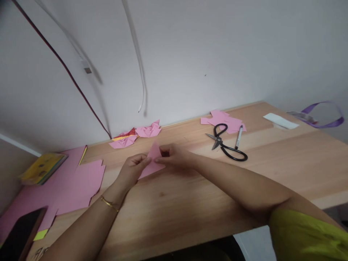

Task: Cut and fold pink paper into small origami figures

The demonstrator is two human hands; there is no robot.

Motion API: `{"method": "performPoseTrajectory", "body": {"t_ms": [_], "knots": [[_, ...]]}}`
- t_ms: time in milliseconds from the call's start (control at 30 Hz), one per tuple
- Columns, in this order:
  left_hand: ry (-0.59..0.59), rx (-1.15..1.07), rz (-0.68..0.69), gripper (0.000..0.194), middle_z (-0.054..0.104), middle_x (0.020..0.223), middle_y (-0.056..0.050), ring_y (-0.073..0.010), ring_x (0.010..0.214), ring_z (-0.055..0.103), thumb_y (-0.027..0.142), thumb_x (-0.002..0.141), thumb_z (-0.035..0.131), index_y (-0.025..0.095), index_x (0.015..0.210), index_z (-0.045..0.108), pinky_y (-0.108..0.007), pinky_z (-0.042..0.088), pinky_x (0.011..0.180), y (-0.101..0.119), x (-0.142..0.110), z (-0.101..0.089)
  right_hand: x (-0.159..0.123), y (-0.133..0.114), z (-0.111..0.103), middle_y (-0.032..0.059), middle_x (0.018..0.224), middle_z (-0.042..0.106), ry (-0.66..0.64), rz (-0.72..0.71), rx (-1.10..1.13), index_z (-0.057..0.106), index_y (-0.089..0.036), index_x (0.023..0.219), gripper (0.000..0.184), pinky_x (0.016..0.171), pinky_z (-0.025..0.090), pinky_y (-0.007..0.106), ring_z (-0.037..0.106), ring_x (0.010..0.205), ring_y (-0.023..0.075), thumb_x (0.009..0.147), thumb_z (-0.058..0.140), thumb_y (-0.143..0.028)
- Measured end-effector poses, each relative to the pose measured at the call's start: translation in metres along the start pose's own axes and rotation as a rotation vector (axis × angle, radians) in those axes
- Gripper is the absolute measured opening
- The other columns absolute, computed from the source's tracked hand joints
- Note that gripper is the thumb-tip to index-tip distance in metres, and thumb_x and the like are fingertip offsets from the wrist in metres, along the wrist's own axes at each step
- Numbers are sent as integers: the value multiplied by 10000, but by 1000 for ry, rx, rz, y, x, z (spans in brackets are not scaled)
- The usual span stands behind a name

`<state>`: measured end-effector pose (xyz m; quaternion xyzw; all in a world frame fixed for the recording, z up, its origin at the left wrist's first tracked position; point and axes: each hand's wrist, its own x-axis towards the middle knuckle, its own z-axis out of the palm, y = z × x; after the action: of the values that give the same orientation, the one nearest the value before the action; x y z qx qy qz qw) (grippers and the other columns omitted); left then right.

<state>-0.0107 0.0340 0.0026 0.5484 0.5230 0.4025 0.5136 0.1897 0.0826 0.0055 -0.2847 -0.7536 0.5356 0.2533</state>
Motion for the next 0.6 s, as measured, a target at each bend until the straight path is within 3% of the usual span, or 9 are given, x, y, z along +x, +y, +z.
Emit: {"method": "performPoseTrajectory", "body": {"t_ms": [100, 200, 300, 367, 467, 600], "knots": [[10, -41, -43, 296, 590, 619, 10, -102, 579, 500, 427, 707, 688, 140, 650, 646, -217, 391, 561, 3, -2, 1, 1, 1, 2, 0, 708, 560, 51, 41, -5, 591, -152, 756, 287, 581, 389, 234, 501, 655, 118, 784, 608, -438], [14, -314, -78, 349, 649, 686, -31, -139, 628, 565, 472, 698, 687, 124, 728, 677, -250, 439, 600, 7, 0, 0, 1, 1, 3, 22, 795, 620, 79, 50, 113, 626, -164, 844, 282, 632, 433, 259, 558, 726, 148, 768, 625, -436], [3, -685, -36, 567, 687, 900, -115, -219, 796, 628, 639, 711, 580, 120, 919, 678, -334, 495, 673, 8, 3, -2, 3, 0, 4, 34, 845, 645, 289, 45, 208, 635, -172, 893, 297, 657, 451, 276, 584, 757, 164, 753, 640, -434], [-29, -798, 3, 615, 665, 1040, -133, -253, 928, 622, 666, 701, 567, 151, 1029, 646, -385, 503, 752, 6, 3, 1, 3, -2, 5, 35, 850, 651, 405, 41, 238, 633, -177, 902, 300, 666, 457, 280, 588, 760, 165, 754, 636, -438], [-58, -674, -51, 375, 684, 932, -103, -220, 848, 634, 430, 689, 716, 150, 933, 666, -328, 502, 707, 1, 1, 12, 3, -6, 11, 31, 820, 649, 439, 47, 228, 630, -180, 880, 293, 654, 462, 282, 584, 745, 164, 756, 629, -446], [66, -574, -24, 229, 681, 871, -65, -208, 833, 637, 280, 707, 715, 155, 894, 673, -294, 495, 687, -1, -4, 24, 2, -10, 20, 31, 791, 639, 308, 47, 177, 619, -175, 849, 278, 626, 462, 287, 581, 731, 166, 754, 635, -436]]}}
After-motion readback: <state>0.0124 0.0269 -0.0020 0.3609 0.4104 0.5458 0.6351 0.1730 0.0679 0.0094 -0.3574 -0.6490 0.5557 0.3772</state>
